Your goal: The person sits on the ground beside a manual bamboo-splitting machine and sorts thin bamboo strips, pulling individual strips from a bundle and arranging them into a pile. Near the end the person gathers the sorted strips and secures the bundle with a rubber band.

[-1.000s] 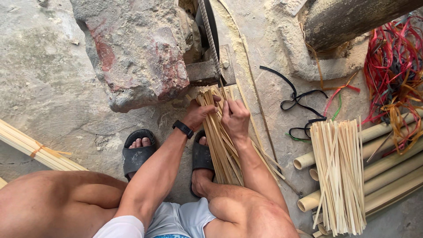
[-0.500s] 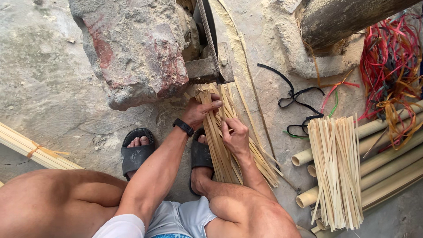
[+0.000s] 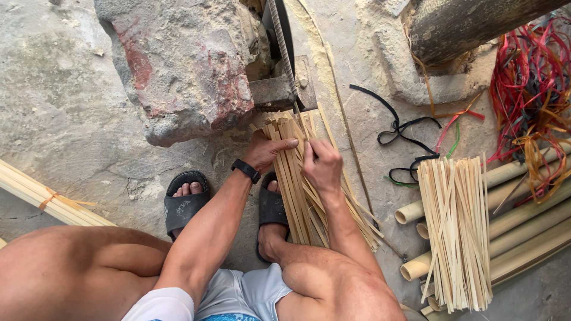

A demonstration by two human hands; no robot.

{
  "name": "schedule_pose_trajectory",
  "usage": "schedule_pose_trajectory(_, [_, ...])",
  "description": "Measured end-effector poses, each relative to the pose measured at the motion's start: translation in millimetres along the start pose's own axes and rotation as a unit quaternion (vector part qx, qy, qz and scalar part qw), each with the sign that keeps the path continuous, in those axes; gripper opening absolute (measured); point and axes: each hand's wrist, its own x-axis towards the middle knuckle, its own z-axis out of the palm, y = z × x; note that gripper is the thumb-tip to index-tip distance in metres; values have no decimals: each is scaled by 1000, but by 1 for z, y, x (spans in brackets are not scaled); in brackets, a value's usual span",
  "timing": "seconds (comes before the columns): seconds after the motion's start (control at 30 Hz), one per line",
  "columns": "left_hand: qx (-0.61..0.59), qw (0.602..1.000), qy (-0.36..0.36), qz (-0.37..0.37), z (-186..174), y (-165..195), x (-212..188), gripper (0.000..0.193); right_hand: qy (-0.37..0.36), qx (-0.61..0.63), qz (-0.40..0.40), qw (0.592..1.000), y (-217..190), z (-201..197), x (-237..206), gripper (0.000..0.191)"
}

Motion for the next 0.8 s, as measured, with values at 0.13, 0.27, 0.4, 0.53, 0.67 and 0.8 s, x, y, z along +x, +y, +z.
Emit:
schedule_pose_trajectory(0.13, [-24, 998, -37, -34, 6, 6, 0, 45, 25, 79, 2, 997, -4, -16, -47, 31])
schedule_pose_trajectory(0.27, [-62, 994, -84, 2, 10, 5, -1, 46, -19, 211, 118, 970, -7, -9, -62, 14])
schedule_pose_trajectory(0.4, [-89, 992, -94, 3, 5, 7, -6, 43, -15, 240, 164, 957, -5, -9, -55, 15])
schedule_pose_trajectory(0.53, [-60, 997, -50, -31, 5, 10, -7, 38, -59, 255, 196, 945, -2, -9, -50, 22])
schedule_pose_trajectory(0.67, [-65, 997, -36, 4, 6, 7, -3, 32, -25, 203, 115, 972, 6, 0, -46, 9])
schedule_pose_trajectory(0.8, [-89, 996, 2, 13, 7, 0, 3, 29, 39, 96, 41, 994, 19, 9, -29, 10])
